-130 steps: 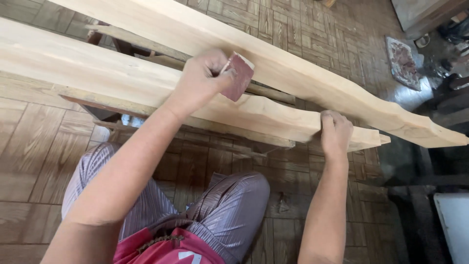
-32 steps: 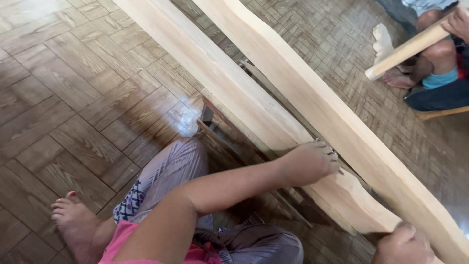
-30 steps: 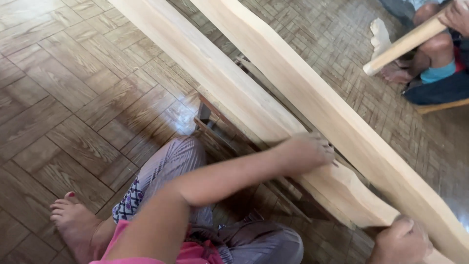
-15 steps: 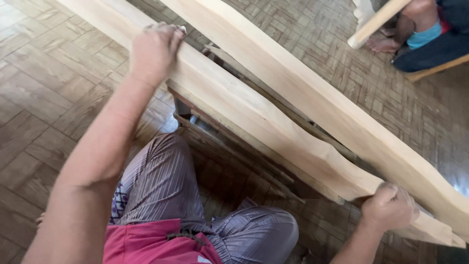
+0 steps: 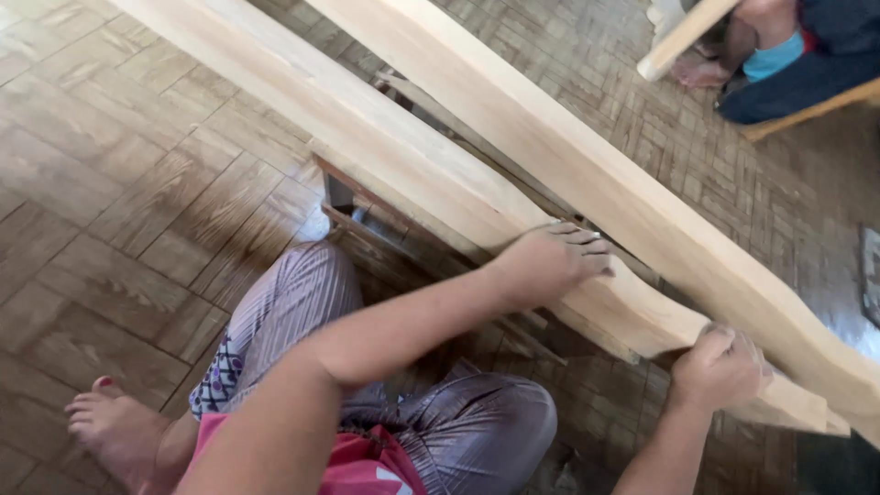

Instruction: Sanding long wooden planks manually using sandpaper

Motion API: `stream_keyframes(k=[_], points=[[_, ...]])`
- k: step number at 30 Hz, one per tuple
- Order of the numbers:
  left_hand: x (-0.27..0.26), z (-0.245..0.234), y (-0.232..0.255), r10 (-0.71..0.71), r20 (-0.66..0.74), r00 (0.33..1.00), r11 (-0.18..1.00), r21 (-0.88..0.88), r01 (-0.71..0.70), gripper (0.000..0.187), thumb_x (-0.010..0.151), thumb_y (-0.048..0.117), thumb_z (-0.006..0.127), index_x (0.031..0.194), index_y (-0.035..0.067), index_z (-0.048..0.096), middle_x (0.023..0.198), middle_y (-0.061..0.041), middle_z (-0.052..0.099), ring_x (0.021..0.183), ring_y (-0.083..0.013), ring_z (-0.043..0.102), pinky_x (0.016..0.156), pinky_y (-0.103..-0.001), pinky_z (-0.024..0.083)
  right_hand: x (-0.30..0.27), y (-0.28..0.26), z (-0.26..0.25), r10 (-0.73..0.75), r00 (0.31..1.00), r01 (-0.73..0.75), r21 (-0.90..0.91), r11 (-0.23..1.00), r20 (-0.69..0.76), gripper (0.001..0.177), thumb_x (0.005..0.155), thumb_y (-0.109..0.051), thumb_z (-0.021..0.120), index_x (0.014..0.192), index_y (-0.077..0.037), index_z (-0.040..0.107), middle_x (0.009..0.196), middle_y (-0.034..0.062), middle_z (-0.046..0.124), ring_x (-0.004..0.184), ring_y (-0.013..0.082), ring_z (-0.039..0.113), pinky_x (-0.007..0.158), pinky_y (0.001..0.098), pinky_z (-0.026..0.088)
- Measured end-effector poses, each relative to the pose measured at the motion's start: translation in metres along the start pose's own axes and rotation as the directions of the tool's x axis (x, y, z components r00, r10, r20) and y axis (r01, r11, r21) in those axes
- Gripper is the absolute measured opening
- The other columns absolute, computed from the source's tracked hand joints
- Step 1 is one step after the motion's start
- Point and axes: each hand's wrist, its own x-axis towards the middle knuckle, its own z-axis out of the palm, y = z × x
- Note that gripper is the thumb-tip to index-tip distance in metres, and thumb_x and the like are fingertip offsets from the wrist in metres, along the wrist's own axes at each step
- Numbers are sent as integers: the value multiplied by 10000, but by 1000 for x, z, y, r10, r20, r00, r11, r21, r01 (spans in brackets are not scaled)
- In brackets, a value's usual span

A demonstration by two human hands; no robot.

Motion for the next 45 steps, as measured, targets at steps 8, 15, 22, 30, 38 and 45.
stream_keyframes(k=[8, 15, 22, 30, 38, 45], points=[[-87, -173, -119, -152, -188, 970, 984, 61, 166, 273, 921, -110, 632, 1132, 24, 742, 1099, -166, 761, 1082, -346, 701, 1046, -462, 554, -15, 17, 10, 65, 997, -63, -42, 997, 38, 323, 965, -154, 456, 755, -202, 697, 737, 34, 646, 730, 277, 574, 862, 397, 397], [-135, -189, -171, -371, -511, 775, 749, 329, 576, 195, 1081, 125, 629, 1148, 20, 779, 1091, -153, 792, 993, -296, 712, 980, -426, 528, -16, 21, 17, 77, 997, -77, -28, 997, 10, 345, 985, -152, 459, 763, -195, 720, 750, 31, 667, 749, 258, 595, 886, 378, 375], [-43, -101, -32, -237, -439, 867, 856, 328, 400, 139, 995, -52, 547, 1076, 8, 642, 805, -64, 629, 710, -152, 586, 643, -264, 550, -15, 24, 21, 114, 992, -114, 0, 994, 50, 381, 1015, -166, 441, 710, -199, 667, 713, 15, 639, 735, 230, 574, 923, 383, 390], [-58, 6, -1, 236, 23, 971, 955, 181, -236, 895, 746, 469, 824, 1475, 91, 468, 1606, -159, 399, 1482, -337, 409, 1261, -505, 300, -15, 41, 30, 64, 998, -64, -24, 998, 15, 324, 1022, -167, 539, 720, -88, 628, 658, 103, 547, 634, 284, 462, 796, 419, 382], [-130, -166, -143, -121, -271, 955, 950, 248, 191, 433, 916, -160, 544, 1309, 4, 623, 1276, -172, 645, 1184, -318, 596, 1023, -426, 514, -16, 30, 13, -31, 999, 31, -2, 1000, -21, 300, 1035, -127, 527, 806, -93, 717, 771, 149, 645, 731, 368, 587, 744, 447, 363], [-149, -208, -190, -489, -647, 585, 573, 267, 774, 187, 1083, 231, 536, 1055, 108, 675, 941, -27, 667, 885, -216, 597, 528, -284, 569, 3, -24, -44, -62, 991, 83, -190, 978, 116, 312, 1126, -129, 591, 826, -76, 658, 845, 155, 673, 713, 371, 583, 722, 458, 451]])
